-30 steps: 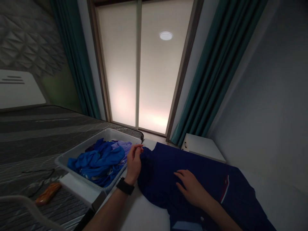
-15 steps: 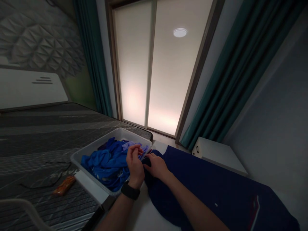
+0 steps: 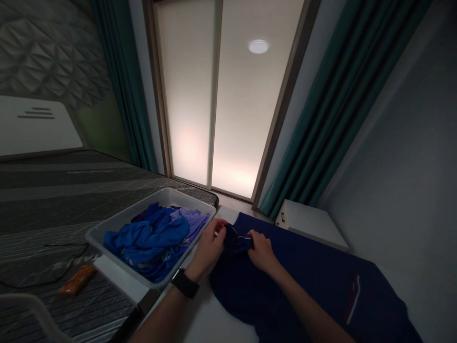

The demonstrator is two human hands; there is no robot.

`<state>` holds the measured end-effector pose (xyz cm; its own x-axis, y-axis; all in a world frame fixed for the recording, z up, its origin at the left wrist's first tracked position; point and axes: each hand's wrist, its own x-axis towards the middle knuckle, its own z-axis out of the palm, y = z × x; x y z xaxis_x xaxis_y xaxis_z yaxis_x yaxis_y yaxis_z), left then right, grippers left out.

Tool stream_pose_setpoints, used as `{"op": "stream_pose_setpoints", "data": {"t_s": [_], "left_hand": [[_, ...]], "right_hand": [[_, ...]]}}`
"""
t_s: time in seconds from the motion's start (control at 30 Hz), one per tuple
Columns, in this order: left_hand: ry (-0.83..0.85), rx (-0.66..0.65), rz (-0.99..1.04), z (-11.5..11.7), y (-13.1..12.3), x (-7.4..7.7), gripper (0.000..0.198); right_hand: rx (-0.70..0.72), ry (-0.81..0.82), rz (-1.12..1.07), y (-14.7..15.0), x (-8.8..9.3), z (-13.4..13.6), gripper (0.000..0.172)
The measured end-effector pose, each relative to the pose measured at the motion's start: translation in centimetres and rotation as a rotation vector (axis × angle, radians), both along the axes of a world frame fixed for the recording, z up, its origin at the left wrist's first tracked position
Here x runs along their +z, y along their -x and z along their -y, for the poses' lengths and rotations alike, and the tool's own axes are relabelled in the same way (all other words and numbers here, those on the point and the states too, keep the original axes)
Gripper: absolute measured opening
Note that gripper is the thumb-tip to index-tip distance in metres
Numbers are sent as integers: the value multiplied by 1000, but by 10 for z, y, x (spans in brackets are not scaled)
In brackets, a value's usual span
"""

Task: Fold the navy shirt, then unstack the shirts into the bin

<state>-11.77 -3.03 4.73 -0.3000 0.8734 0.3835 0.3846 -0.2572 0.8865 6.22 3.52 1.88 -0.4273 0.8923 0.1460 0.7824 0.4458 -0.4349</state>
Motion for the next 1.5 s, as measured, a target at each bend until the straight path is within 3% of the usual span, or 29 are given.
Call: {"op": "stream_pose_setpoints", "data": {"t_s": [0.1, 0.17, 0.33, 0.5, 0.63, 0.7, 0.97, 1.13, 1.2, 1.3, 1.4, 1.5], "left_hand": [[87, -32, -203, 0, -4, -7, 22], [121, -1, -283, -2, -3, -14, 26], [123, -7, -380, -16, 7, -39, 39], [144, 13, -334, -38, 17, -54, 40], [185, 16, -317, -57, 18, -52, 30], [194, 17, -327, -65, 17, -48, 25], [99, -9, -349, -84, 4, -34, 18], [110, -16, -422, -93, -7, -29, 22], [131, 8, -472, -89, -11, -29, 31], [170, 27, -534, -70, -15, -28, 31], [231, -8, -646, -34, -16, -23, 26], [284, -46, -791, 9, -13, -17, 32]], "right_hand": [[35, -14, -47, -16, -8, 5, 44], [74, -35, -119, -19, -10, 11, 50], [80, -84, -86, -15, -13, 23, 21], [59, -56, -287, -14, -16, 19, 16], [58, 281, -730, -18, -10, 9, 19], [50, 413, -841, -21, -6, 5, 19], [37, 601, -816, -33, 16, 2, 13], [42, 656, -659, -41, 28, 3, 50], [51, 627, -519, -44, 26, 2, 60], [65, 558, -339, -48, 17, -1, 60], [77, 496, -239, -49, 9, -3, 56], [103, 437, -195, -49, 4, -2, 62]]}}
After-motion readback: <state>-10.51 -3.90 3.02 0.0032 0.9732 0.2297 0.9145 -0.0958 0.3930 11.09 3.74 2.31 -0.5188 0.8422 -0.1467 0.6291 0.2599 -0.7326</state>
